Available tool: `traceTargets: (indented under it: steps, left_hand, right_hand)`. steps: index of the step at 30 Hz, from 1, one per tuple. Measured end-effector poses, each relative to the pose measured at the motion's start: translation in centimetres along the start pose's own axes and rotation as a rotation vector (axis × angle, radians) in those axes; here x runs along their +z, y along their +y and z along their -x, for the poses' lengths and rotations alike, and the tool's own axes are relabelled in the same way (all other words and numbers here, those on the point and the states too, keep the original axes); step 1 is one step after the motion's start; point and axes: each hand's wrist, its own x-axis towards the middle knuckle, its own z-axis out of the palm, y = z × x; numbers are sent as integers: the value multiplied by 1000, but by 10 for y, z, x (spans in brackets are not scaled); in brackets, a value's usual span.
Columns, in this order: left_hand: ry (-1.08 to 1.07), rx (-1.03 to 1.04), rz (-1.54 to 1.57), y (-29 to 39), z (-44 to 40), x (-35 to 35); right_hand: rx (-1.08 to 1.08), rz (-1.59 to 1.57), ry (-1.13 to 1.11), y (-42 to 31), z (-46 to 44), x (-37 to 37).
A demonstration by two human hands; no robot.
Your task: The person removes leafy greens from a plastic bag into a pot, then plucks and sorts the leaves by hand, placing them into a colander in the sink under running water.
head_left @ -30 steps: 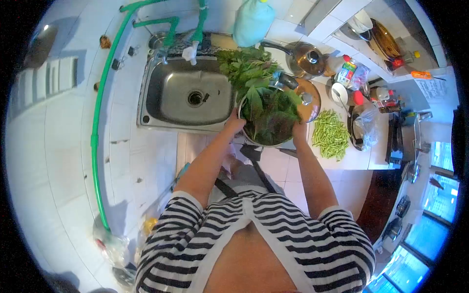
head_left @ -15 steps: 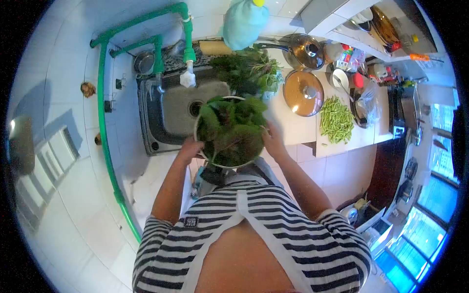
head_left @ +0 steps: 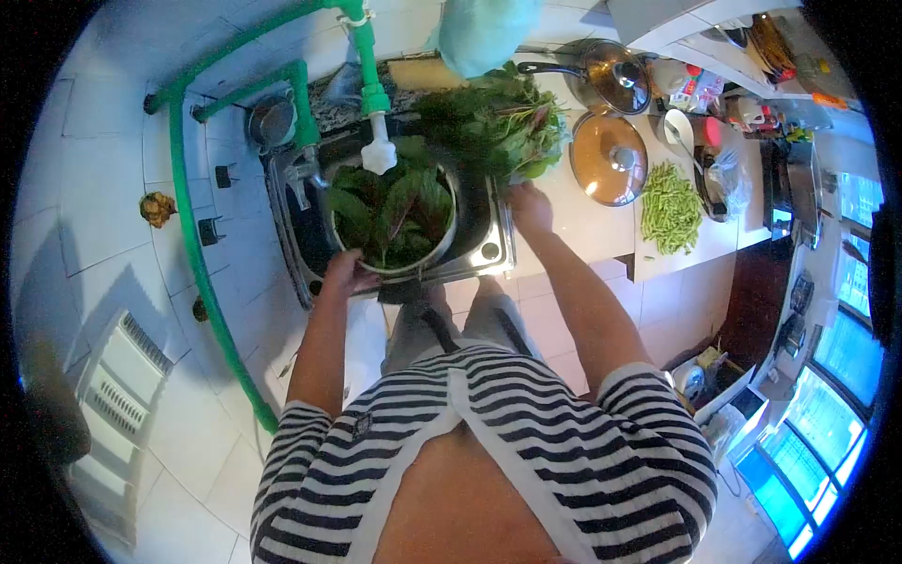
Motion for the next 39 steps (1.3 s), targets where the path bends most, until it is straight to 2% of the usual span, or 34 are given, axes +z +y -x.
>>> traceTargets:
  steps: [2,3,5,7,8,9,10,11,14,16,18,20,22,24,26,28,30,31,32,34,35,36,38,39]
  left_hand:
    - [84,-50,180,9,7,23]
    - [10,23,228,-6,-22,16]
    - [8,7,229,-21,-48,15]
    - [0,-6,215,-31,-68,18]
    - [-11,16,260,-38,-75,18]
    - [-21,39,303,-43,-83,18]
    - [-32,33,288,-47,-92,17]
    - [-49,28,298,-52,-100,15]
    - [-45,40,309,-51,-96,20]
    - [-37,53,317,-50,-99,25]
    - [-112,-60,435,-68,-131,27]
    - [-142,-99,482,-81,-142,31]
    - [-33,43,541,-81,-130,52]
    - [57,-1,556,-81,-115,59]
    - [34,-156,818,-88,-112,63]
    - [27,-69,852,-80,-95,77]
    - [132,-181,1139,-68,-96,88]
    - [37,-114,1033,-67,-109,84]
    - [40,-109,1019,-73,-129,85]
    - [43,-258,1387,-88,-169,96]
    - [54,-259,1383,-79,-161,110]
    - [115,-211,1289,-71,-151,124]
    - [176,-161,1179,-66,-151,130]
    - [25,-276,1117,-63,-147,129]
  right_hand:
    - [-116,-2,219,-12,4,-26]
    - [-110,9,214,-20,4,-37]
    - [-223,-2,387,-48,5,-52]
    - [-123,-309,188,-85,7,-52]
    - [18,-605,6,-111,4,-55]
    - [-138,-350,15,-146,1,-88]
    - [-221,-402,117,-167,-8,-95]
    - [-279,-290,154,-176,-21,-96]
    - [-285,-209,246,-168,-48,-70]
    - [-295,-132,213,-150,-41,-43]
    - [-310,102,30,-135,-20,-33]
    - [-180,249,66,-86,-17,-8]
    - [18,377,-28,-59,-21,-23]
    - [-52,369,57,-27,-32,-24]
    - [-152,346,119,0,-42,-29]
    - [-87,324,165,9,-47,-36]
    - [-38,246,311,6,-40,-49]
    - [33,267,235,1,-32,-51]
    - [44,258,238,-1,-22,-49]
    - [181,105,113,-2,-12,-46]
    - [167,-75,208,6,-5,-40]
    - [174,-83,196,16,2,-34]
    - [50,-410,495,22,6,-36]
    - [185,-547,505,27,10,-39]
